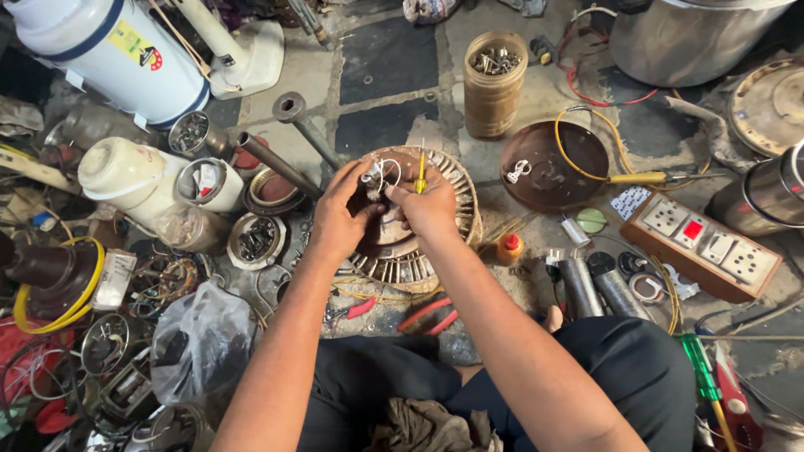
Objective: The person sits on the floor and repairs an electric motor stator. They use a screwdriver to tighten screws on a small white component attached to the stator's center shaft and manipulate the wires connected to it.
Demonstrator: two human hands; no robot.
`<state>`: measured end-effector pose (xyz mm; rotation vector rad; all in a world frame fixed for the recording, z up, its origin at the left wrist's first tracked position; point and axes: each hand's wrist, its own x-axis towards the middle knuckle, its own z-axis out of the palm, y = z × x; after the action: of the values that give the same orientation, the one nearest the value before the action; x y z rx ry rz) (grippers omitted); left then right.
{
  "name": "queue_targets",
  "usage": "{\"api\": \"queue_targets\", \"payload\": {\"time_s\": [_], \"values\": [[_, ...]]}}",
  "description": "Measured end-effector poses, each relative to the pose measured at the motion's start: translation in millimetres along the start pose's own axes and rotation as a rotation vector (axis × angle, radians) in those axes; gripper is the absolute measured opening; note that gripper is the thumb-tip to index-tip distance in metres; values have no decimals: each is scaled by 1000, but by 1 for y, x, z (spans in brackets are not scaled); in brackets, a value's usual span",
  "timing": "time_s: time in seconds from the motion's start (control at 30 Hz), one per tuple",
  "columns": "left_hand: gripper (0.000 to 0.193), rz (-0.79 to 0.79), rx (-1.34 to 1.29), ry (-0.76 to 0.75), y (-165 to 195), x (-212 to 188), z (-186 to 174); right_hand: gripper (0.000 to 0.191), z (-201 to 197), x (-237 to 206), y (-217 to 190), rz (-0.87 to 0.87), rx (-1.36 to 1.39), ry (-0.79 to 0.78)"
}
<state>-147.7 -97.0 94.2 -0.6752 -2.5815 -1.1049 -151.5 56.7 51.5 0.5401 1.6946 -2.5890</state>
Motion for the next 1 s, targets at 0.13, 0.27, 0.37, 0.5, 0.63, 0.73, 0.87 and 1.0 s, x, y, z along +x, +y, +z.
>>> {"api": "queue_targets", "payload": {"time_s": [0.13,0.27,0.37,0.5,0.63,0.73,0.87,1.0], "values": [[75,-6,0,7,2,0,0,25,3,0,1,12,86,24],[74,-12,-14,6,2,0,0,23,3,-1,1,-7,133,5],[73,-4,-10,8,1,0,1,25,3,-2,0,-7,78,19],[74,-10,-3,1,2,0,1,27,6,-5,-1,-43,34,57],[73,-2,-9,-2,2,1,1,28,4,-5,-1,-32,4,35],[74,-1,3,7,1,1,1,26,1,-3,-1,-53,-13,-10],[73,27,-1,24,0,0,1,26,7,-5,-1,-50,12,21],[72,31,-11,21,2,0,-2,24,13,-13,-4,-105,49,42]]}}
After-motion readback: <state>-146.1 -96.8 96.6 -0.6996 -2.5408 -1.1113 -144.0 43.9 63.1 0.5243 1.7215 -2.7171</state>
